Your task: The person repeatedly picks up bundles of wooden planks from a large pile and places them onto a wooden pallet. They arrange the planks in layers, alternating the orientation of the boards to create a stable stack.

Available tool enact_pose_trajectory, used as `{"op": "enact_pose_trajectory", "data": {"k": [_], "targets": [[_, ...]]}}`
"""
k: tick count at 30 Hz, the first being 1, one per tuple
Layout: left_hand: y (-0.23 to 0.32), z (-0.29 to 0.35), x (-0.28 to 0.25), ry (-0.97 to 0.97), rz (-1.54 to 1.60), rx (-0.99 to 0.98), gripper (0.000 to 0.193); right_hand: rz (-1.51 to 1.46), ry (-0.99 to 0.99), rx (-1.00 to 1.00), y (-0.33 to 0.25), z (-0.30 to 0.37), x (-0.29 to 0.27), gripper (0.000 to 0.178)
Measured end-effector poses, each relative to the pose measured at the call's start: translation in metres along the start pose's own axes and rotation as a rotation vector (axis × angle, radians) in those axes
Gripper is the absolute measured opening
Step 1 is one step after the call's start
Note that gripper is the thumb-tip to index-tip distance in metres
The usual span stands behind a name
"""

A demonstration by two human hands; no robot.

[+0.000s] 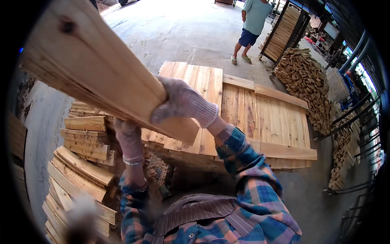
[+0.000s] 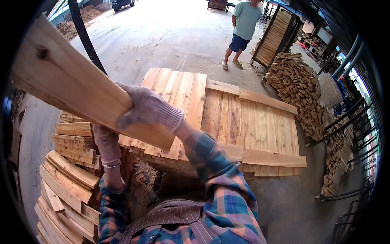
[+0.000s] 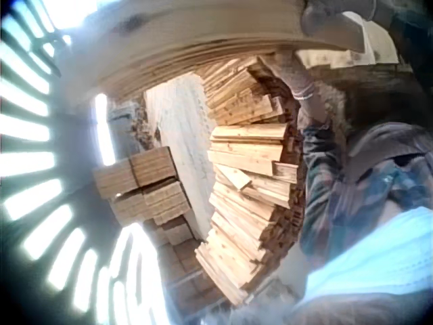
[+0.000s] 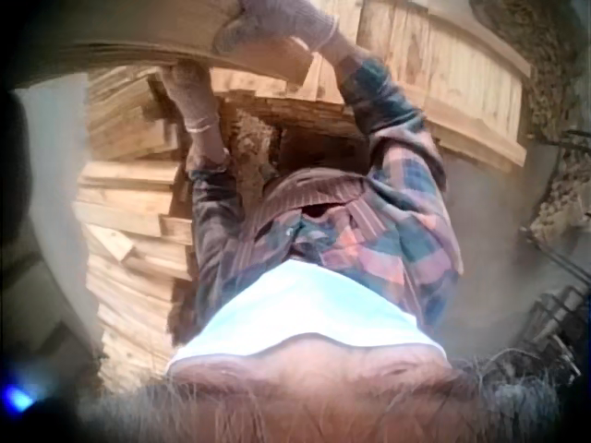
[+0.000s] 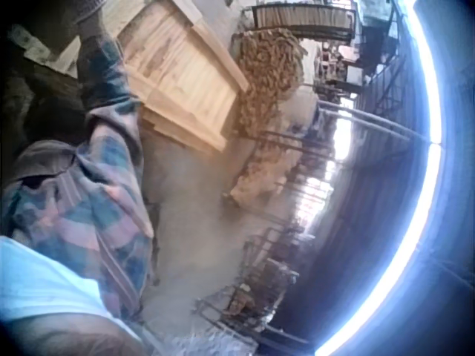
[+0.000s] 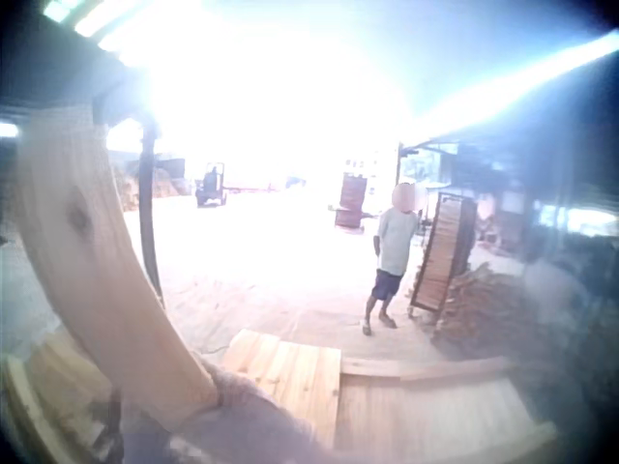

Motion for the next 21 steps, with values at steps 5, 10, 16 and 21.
{"op": "enact_pose_trajectory", "data": {"k": [5,10,16,21], "targets": [[0.025,-0.006,0.101,-0.227,0.483,-0.004,0.041,-0.745,0.253,-0.039,0.113,0.095,-0.024,0.064],[0.088,-0.035,0.130,-0.563,1.199,-0.101,0.046,-0.688,0.399,-0.020,0.111,0.153,-0.062,0.061],[0.193,-0.006,0.169,-0.805,1.259,-0.229,0.054,-0.838,0.588,-0.002,0.104,0.251,-0.082,0.077],[0.265,0.030,0.250,-0.912,1.478,-0.457,0.058,-0.699,0.793,0.195,0.127,0.361,-0.103,0.072]]}}
Point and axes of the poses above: each hand's wrist, its own z-axis away from the middle knuckle, its own x-axis out of the palm, y = z × x, the point moved 8 cm from there along -z, towards the middle knuckle, and after that the axes turned 14 degrees about -y, right-handed, at the moved point
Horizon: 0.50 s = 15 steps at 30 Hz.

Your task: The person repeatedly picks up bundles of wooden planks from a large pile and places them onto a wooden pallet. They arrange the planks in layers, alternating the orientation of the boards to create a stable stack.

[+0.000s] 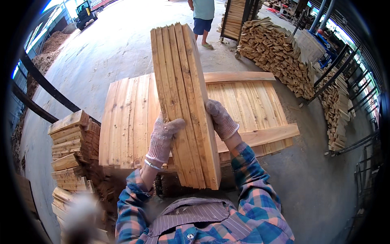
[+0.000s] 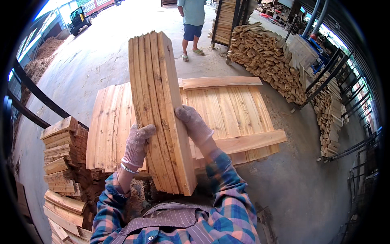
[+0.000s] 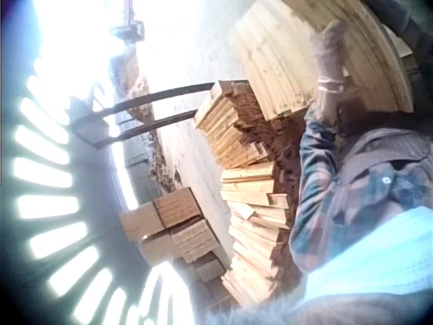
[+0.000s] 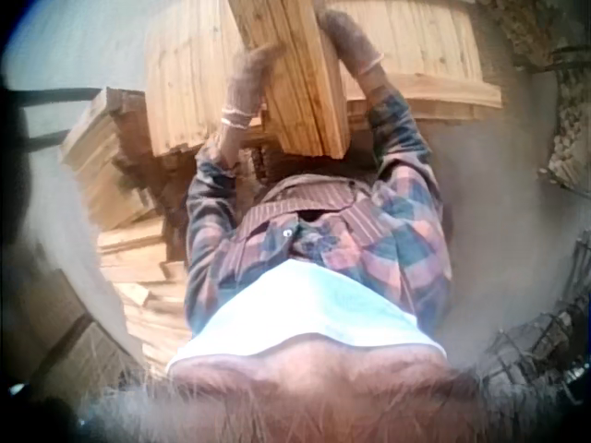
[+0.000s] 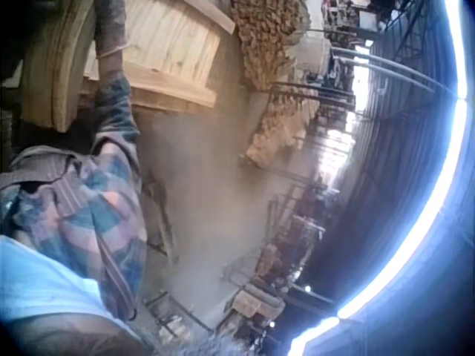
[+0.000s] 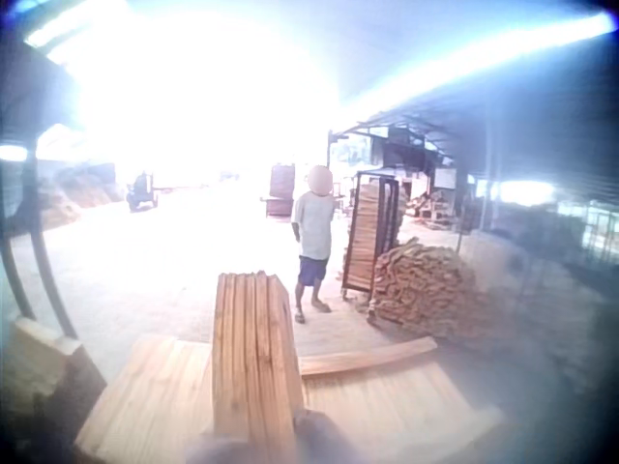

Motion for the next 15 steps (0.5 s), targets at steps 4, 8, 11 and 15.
{"op": "enact_pose_trajectory", "data": {"k": [4,8,11,15], "targets": [[-0.075,-0.062,0.012,-0.033,0.010,-0.183,0.039,0.174,0.181,0.123,0.001,0.041,-0.092,0.053],[-0.164,-0.129,-0.091,-0.199,-0.671,-0.242,0.032,0.211,0.293,0.210,0.038,0.054,-0.185,0.036],[-0.191,-0.109,-0.123,-0.163,0.295,-0.206,0.029,0.235,0.465,0.255,0.047,0.073,-0.214,0.034],[-0.088,-0.099,-0.060,0.211,-1.276,-0.225,0.048,0.292,0.406,0.089,0.054,0.087,-0.253,0.036]]}}
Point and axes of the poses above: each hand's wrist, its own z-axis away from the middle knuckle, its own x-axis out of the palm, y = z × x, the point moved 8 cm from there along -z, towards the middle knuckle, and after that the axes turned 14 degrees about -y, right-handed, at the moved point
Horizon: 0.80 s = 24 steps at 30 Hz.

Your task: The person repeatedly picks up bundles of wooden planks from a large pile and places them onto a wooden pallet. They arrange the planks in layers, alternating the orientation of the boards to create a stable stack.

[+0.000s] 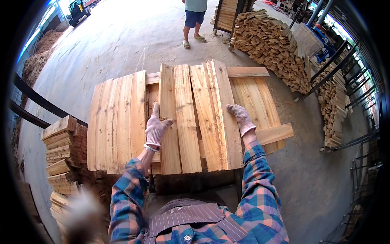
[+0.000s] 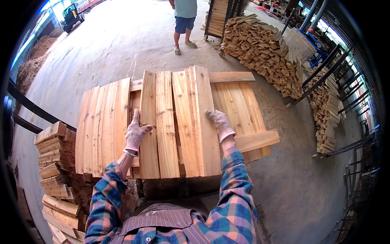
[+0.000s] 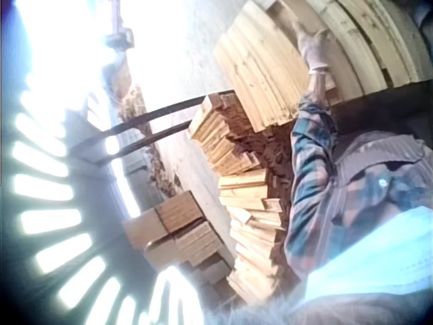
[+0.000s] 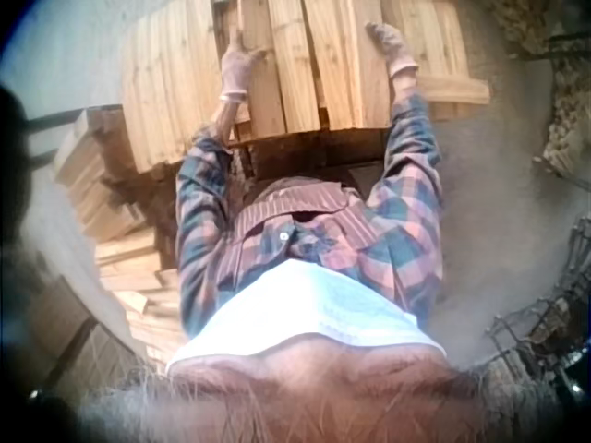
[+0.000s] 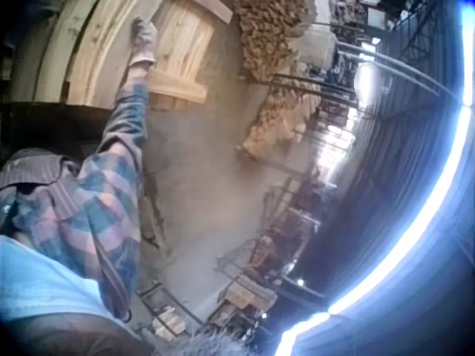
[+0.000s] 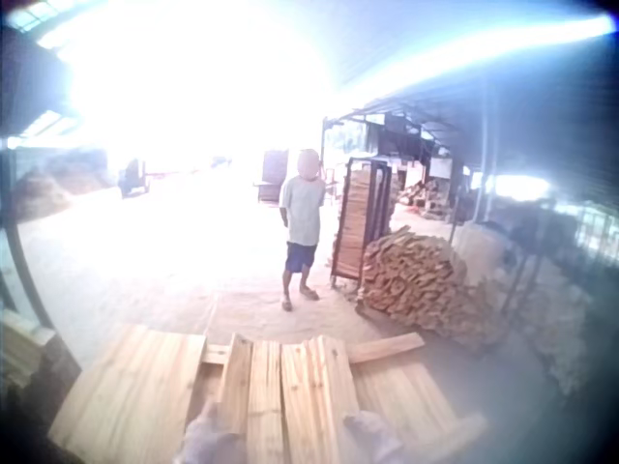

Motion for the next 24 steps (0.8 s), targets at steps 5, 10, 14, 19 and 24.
{"op": "enact_pose_trajectory", "data": {"k": [5,10,14,19,24], "targets": [[-0.026,0.036,-0.013,0.019,0.018,0.245,0.084,-0.075,0.059,0.140,-0.022,0.001,-0.008,0.036],[-0.023,0.039,-0.044,0.170,-0.348,0.196,0.084,0.168,0.168,0.169,-0.017,0.006,-0.051,0.024],[-0.086,0.037,-0.035,-0.058,-0.753,-0.146,0.081,0.122,0.133,0.195,-0.014,-0.001,-0.017,0.023],[-0.080,0.035,-0.036,-0.072,-0.662,-0.129,0.082,0.167,0.059,0.145,0.002,-0.017,0.034,0.023],[-0.085,0.035,-0.035,0.006,-0.621,-0.093,0.085,0.278,0.057,0.198,0.004,-0.036,0.063,0.023]]}}
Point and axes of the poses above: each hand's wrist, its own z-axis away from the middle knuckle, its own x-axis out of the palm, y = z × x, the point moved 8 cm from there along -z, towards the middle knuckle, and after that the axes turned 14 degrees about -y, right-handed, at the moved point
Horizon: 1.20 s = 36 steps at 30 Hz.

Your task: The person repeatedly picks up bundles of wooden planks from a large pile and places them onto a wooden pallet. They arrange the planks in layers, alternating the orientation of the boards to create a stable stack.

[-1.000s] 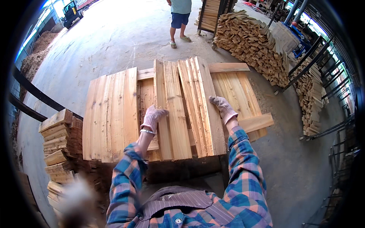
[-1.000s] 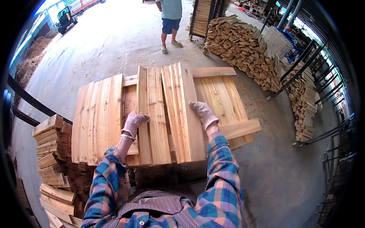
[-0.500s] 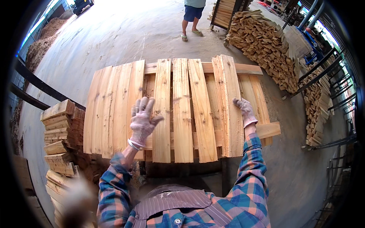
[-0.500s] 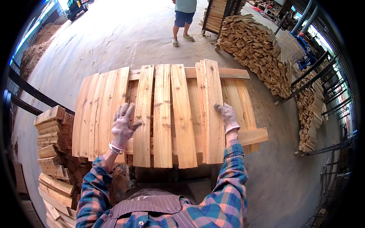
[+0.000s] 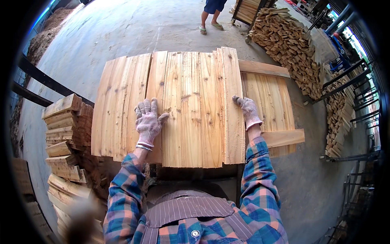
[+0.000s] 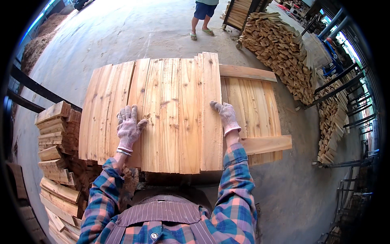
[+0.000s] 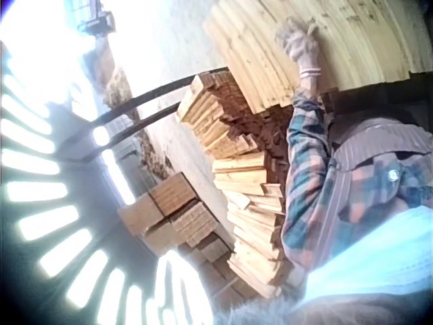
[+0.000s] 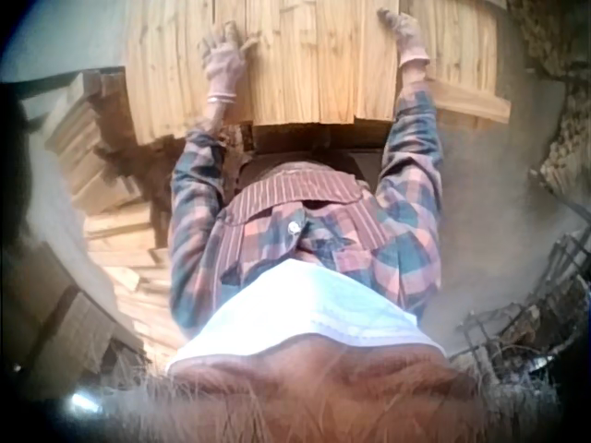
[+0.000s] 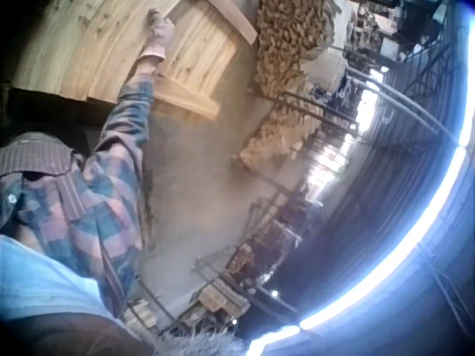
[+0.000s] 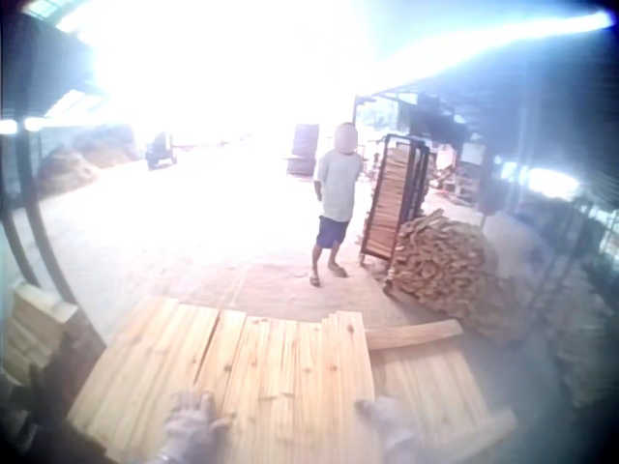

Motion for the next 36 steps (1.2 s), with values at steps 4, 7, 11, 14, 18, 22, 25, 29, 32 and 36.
{"op": "enact_pose_trajectory", "data": {"k": [4,7,11,14,18,22,25,29,32,36], "targets": [[0.006,-0.005,-0.002,-0.015,-0.019,-0.005,0.086,0.653,0.048,-0.125,-0.032,-0.004,0.001,0.042],[-0.007,-0.007,-0.002,-0.107,0.049,-0.047,0.087,0.929,0.076,0.416,-0.082,0.028,0.028,0.108],[-0.021,-0.031,-0.039,0.164,0.506,-0.017,0.082,0.932,-0.004,0.578,-0.099,0.026,0.050,0.111],[-0.081,-0.043,-0.049,0.259,0.215,-0.237,0.086,0.880,0.027,0.550,-0.094,0.026,0.036,0.111],[-0.248,-0.016,-0.028,0.300,0.054,-0.665,0.088,0.923,0.101,0.567,-0.074,0.029,-0.015,0.114],[-0.332,0.016,-0.012,0.103,0.242,-0.745,0.073,0.905,0.183,0.449,-0.041,0.028,-0.061,0.118],[-0.281,0.000,-0.015,0.052,0.257,-0.767,0.069,0.787,0.209,0.286,-0.026,0.020,-0.048,0.117],[-0.297,0.008,-0.014,0.129,0.294,-0.733,0.067,0.671,0.165,-0.106,-0.039,0.015,-0.040,0.081],[-0.308,0.020,-0.016,0.148,0.359,-0.722,0.066,0.386,-0.020,0.022,-0.044,0.022,-0.049,0.083],[-0.312,0.012,-0.016,0.171,0.399,-0.673,0.062,0.680,0.216,0.009,0.016,0.014,-0.132,0.060]]}}
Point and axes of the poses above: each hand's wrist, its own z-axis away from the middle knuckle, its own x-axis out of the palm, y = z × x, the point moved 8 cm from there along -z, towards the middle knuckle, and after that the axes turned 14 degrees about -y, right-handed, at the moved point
